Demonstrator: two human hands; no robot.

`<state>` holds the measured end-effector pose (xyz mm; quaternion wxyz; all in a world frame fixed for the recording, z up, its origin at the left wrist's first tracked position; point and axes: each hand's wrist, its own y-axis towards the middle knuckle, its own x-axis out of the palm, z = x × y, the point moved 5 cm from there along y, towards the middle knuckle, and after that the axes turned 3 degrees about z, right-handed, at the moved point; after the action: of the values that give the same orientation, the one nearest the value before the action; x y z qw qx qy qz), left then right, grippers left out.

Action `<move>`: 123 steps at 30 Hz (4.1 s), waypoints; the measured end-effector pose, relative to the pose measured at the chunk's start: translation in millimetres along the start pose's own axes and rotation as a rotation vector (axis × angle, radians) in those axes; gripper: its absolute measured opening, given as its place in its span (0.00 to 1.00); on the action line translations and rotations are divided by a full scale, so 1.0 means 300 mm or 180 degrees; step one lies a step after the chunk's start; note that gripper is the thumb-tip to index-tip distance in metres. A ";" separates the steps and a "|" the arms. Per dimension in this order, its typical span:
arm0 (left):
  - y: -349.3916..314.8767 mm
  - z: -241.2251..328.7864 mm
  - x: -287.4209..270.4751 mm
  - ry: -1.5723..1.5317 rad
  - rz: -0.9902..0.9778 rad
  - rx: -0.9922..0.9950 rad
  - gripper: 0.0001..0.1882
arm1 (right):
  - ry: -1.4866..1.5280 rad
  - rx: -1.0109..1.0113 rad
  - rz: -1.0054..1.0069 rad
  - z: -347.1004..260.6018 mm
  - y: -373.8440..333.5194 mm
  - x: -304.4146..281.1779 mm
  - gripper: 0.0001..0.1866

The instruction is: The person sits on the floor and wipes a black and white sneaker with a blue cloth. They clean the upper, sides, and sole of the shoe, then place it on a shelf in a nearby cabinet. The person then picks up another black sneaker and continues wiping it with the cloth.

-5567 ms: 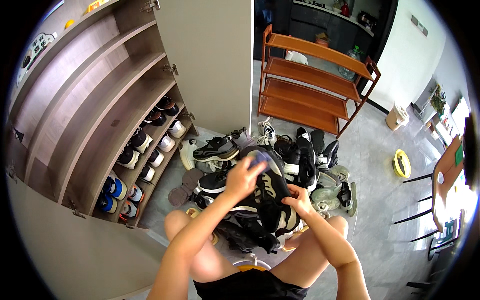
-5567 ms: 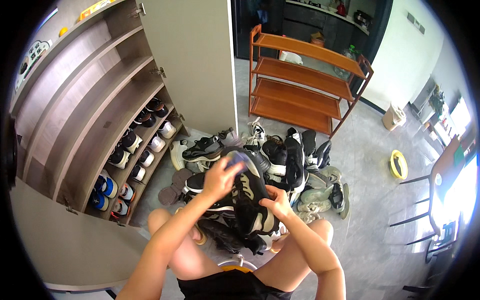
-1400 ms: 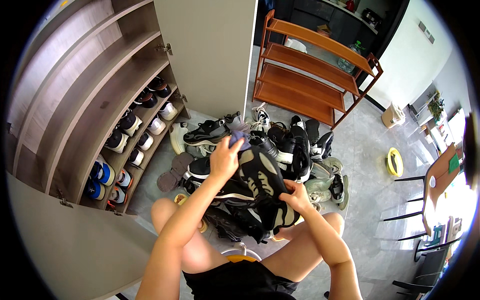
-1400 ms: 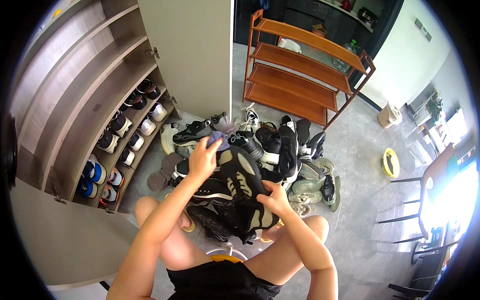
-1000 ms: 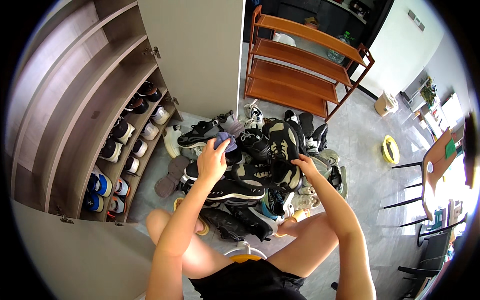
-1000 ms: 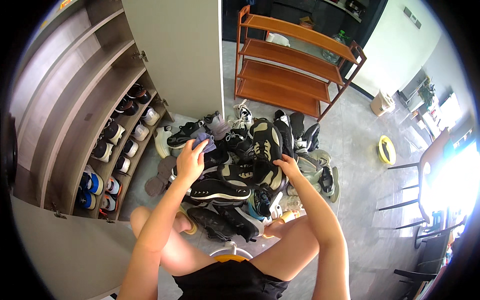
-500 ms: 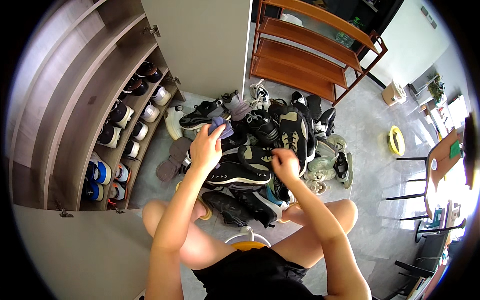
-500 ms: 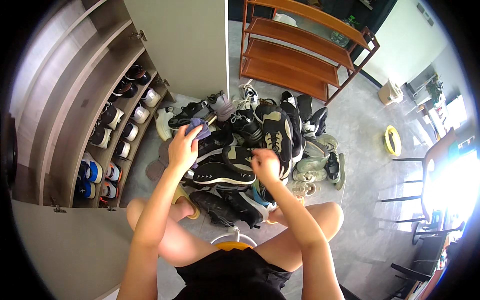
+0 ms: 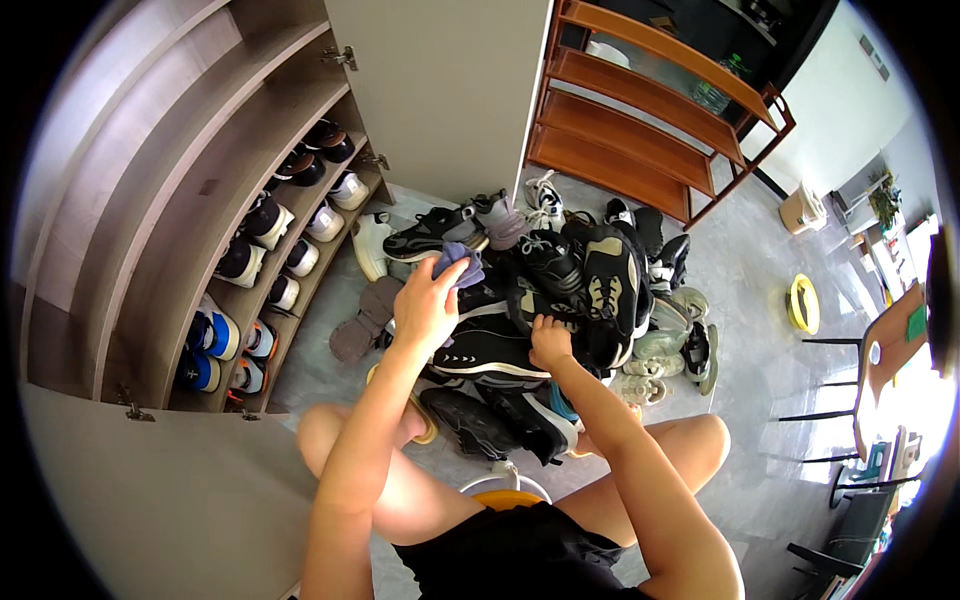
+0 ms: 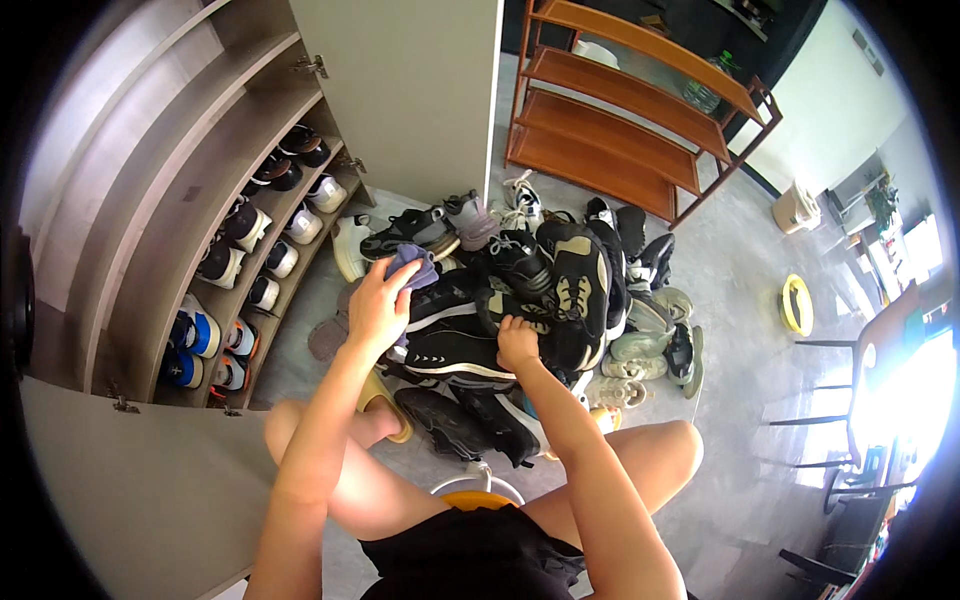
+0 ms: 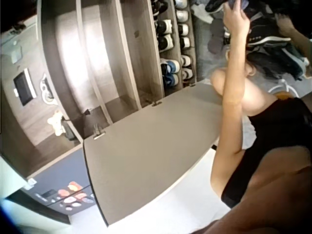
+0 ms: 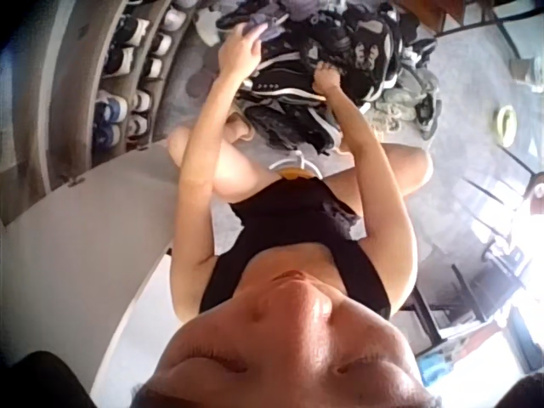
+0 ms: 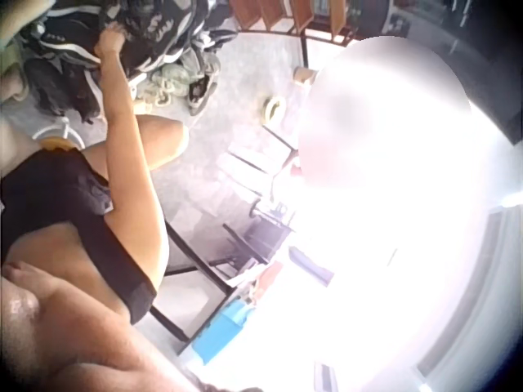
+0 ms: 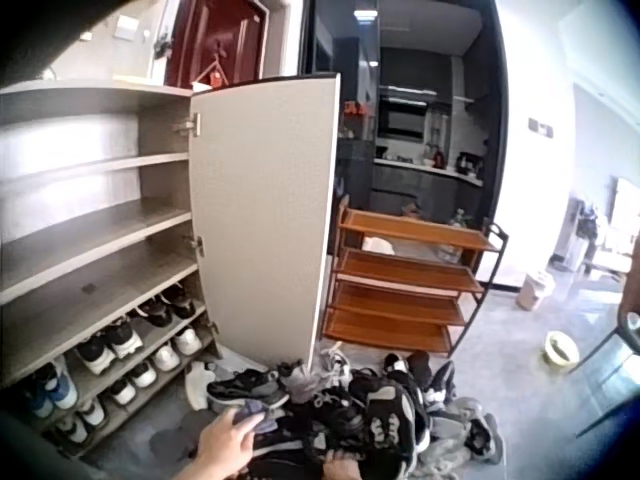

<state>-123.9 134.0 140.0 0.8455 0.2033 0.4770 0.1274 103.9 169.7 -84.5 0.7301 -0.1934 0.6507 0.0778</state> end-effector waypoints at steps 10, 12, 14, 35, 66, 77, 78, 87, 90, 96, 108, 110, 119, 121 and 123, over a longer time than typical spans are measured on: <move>-0.012 -0.015 0.033 0.0132 -0.0122 0.0067 0.24 | 0.0990 0.0265 0.0643 -0.004 -0.095 -0.369 0.30; -0.003 -0.011 0.040 0.0137 -0.0111 0.0093 0.24 | 0.1048 0.0259 0.0627 -0.027 -0.090 -0.407 0.31; -0.001 -0.012 0.040 0.0106 -0.0109 0.0073 0.24 | 0.1132 0.0210 0.0635 -0.072 -0.083 -0.440 0.32; -0.010 0.020 0.194 0.0171 -0.0591 0.0122 0.23 | 0.0561 0.0770 0.1943 0.137 -0.307 -0.393 0.39; 0.015 0.113 0.248 -0.0015 -0.0899 0.0417 0.23 | 0.1083 0.1638 0.0325 0.488 -0.062 -0.301 0.47; 0.009 0.089 0.249 0.0096 -0.0880 0.0375 0.24 | 0.1191 -0.0239 0.2481 0.256 -0.203 -0.427 0.17; 0.012 0.087 0.255 0.0089 -0.0884 0.0370 0.24 | 0.1229 -0.0388 0.2180 0.219 -0.181 -0.355 0.19; 0.053 0.068 0.174 0.0106 -0.0665 0.0235 0.23 | 0.0767 0.0103 0.0000 0.189 0.041 -0.094 0.12; 0.069 0.048 0.143 0.0084 -0.0392 0.0241 0.23 | 0.0868 -0.0076 -0.0048 0.153 0.009 -0.220 0.12; 0.081 0.042 0.127 0.0064 -0.0288 0.0180 0.23 | 0.1553 0.0110 -0.0097 0.061 -0.075 -0.272 0.14; 0.048 0.026 0.071 0.0007 -0.0407 0.0060 0.22 | 0.4218 0.0866 -0.1600 -0.051 -0.135 0.115 0.35; 0.012 -0.031 0.034 0.0079 -0.0275 0.0015 0.23 | 0.4289 0.0768 -0.2158 -0.127 -0.168 -0.065 0.32; 0.039 0.020 0.068 0.0074 -0.0103 0.0103 0.25 | 0.3273 0.0752 -0.0799 -0.006 -0.199 -0.168 0.24; 0.042 0.011 0.066 -0.0260 0.0154 0.0044 0.25 | 0.3090 0.0589 -0.0727 0.040 -0.223 -0.380 0.24; 0.060 0.059 0.068 -0.0074 0.0526 0.0099 0.24 | 0.2830 0.0483 -0.0018 0.136 -0.254 -0.509 0.25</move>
<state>-98.7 154.4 141.2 0.8343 0.2565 0.4507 0.1870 147.7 136.9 82.2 0.3919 -0.1557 0.9046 -0.0627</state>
